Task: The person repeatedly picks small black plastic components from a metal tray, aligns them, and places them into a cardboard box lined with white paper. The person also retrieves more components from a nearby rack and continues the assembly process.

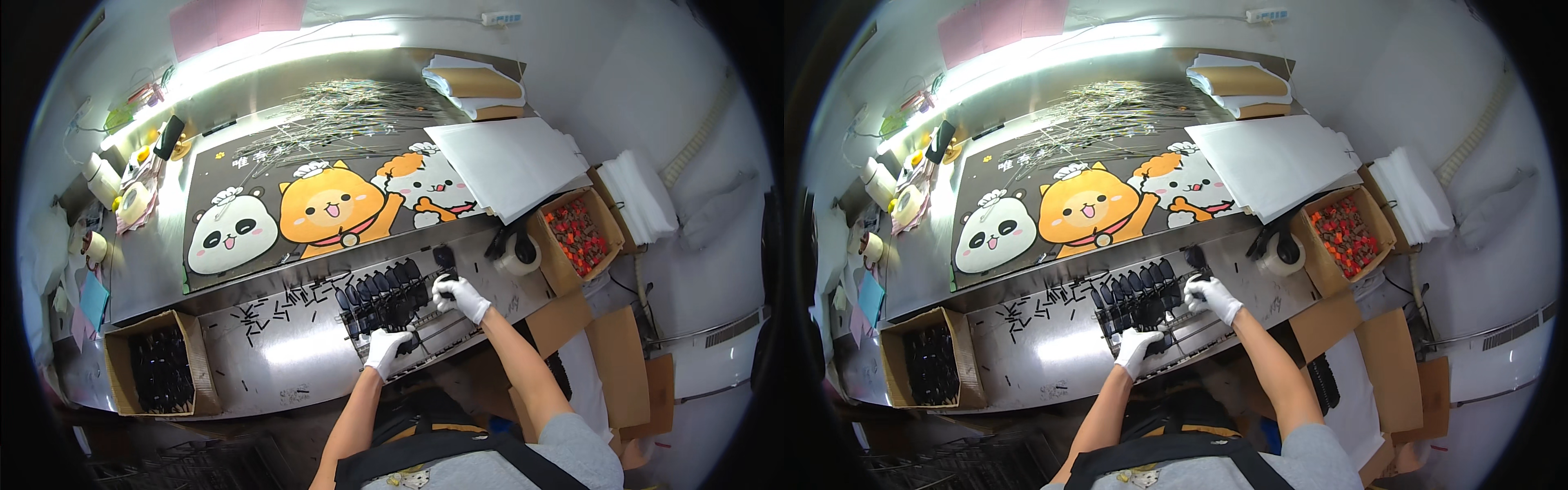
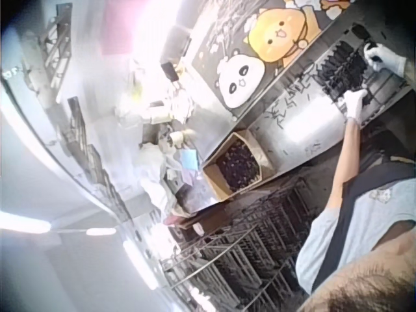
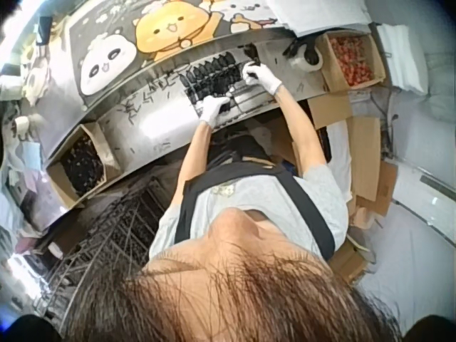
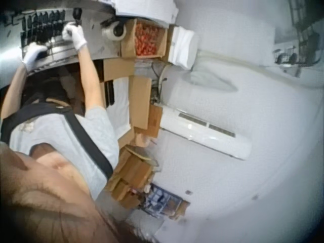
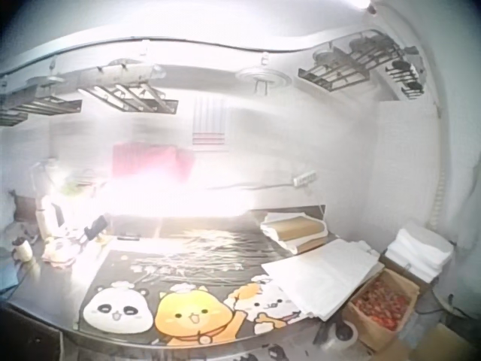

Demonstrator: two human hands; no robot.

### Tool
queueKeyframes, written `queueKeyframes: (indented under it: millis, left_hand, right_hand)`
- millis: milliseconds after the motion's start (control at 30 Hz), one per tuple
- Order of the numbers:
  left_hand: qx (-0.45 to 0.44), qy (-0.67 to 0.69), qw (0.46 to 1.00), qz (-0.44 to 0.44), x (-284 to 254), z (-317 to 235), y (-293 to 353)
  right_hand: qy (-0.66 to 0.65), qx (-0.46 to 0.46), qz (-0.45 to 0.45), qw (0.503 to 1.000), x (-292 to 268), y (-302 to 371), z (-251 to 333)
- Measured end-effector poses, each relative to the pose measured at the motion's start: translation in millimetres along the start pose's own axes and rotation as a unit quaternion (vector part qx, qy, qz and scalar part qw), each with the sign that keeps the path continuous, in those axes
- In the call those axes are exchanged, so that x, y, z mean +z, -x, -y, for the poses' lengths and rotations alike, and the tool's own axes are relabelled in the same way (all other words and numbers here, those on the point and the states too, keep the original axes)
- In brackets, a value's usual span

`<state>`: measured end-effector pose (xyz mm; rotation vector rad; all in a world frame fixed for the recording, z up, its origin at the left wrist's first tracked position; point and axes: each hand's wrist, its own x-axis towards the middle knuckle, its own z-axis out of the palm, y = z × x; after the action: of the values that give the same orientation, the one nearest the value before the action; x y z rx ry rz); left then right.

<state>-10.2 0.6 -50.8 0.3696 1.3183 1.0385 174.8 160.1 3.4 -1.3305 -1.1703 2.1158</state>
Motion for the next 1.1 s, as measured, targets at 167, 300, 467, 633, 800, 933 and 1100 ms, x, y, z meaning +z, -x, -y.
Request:
queueKeyframes:
  millis: [167,300,467,633,800,933,1100]
  left_hand:
    - [0.095,0.171,0.981,0.001,18.8,-35.7,25.4]
    - [0.183,0.201,0.961,-0.052,31.2,-59.7,21.1]
    - [0.207,0.159,0.965,-0.032,19.8,-60.2,13.8]
    - [0.169,0.323,0.928,-0.082,-16.7,-59.5,17.1]
    - [0.190,0.296,0.932,-0.089,-47.8,-67.1,39.4]
    - [0.215,0.205,0.943,-0.153,-54.3,-68.5,56.0]
    - [0.240,0.208,0.932,-0.173,-64.1,-68.4,60.0]
  right_hand:
    - [0.085,-0.046,0.032,0.995,16.3,9.0,11.4]
    - [0.388,-0.149,-0.015,0.910,60.4,17.2,21.4]
    - [0.624,-0.196,-0.080,0.753,119.1,37.5,19.7]
    - [0.538,-0.213,0.074,0.812,139.6,36.8,27.3]
    - [0.397,-0.251,0.008,0.883,160.8,25.8,23.5]
    - [0.492,-0.347,-0.006,0.799,180.4,21.3,18.4]
    - [0.520,-0.293,0.003,0.802,202.8,17.6,21.6]
